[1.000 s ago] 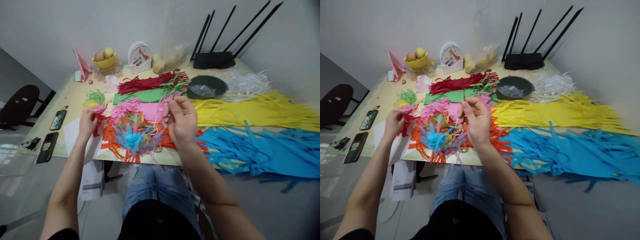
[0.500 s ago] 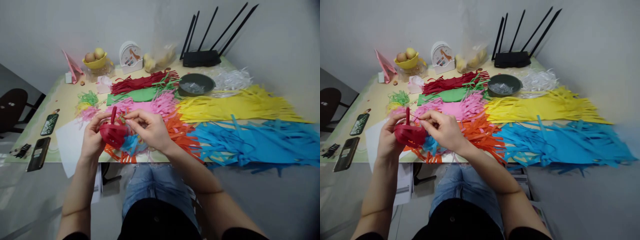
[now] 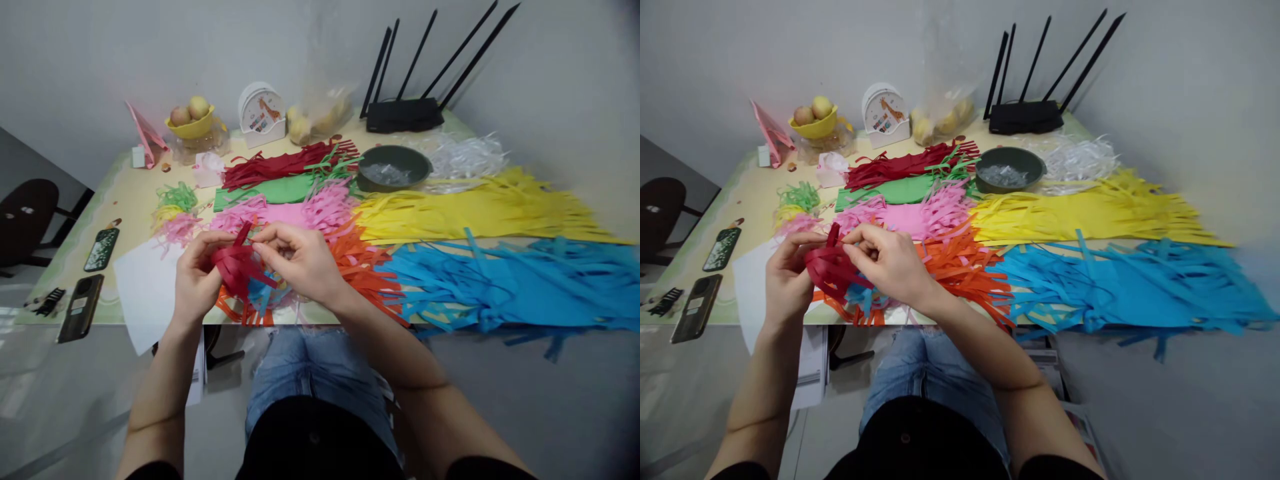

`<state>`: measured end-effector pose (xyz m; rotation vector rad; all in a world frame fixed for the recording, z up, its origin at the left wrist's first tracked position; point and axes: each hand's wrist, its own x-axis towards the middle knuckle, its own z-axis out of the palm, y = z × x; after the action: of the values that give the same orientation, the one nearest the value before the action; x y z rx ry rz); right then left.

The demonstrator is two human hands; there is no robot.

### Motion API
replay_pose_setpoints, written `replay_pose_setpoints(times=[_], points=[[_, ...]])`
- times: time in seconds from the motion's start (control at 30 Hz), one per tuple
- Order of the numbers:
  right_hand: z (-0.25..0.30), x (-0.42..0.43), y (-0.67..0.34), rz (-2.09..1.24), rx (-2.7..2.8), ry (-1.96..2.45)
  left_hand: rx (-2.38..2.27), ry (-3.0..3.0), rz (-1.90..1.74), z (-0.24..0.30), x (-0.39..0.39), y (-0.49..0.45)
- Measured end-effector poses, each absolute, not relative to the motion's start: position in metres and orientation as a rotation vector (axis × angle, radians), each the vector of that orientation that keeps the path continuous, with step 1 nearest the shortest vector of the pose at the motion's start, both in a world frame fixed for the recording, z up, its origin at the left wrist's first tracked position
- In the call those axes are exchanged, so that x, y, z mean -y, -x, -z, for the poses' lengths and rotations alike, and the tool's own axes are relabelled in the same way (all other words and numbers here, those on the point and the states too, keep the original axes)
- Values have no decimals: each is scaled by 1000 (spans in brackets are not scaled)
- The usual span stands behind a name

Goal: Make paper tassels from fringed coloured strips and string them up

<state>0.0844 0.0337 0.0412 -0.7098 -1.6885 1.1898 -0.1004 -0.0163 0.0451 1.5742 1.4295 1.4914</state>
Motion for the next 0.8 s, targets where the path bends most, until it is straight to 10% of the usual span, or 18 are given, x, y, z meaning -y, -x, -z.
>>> replay_pose_setpoints(times=[0.6, 0.8], points=[[-34, -52, -96, -1817, 1651, 460, -1407, -2018, -1043, -62, 19, 97], [-29, -54, -98, -1312, 1416, 632, -1486, -2239, -896, -47, 18, 93]])
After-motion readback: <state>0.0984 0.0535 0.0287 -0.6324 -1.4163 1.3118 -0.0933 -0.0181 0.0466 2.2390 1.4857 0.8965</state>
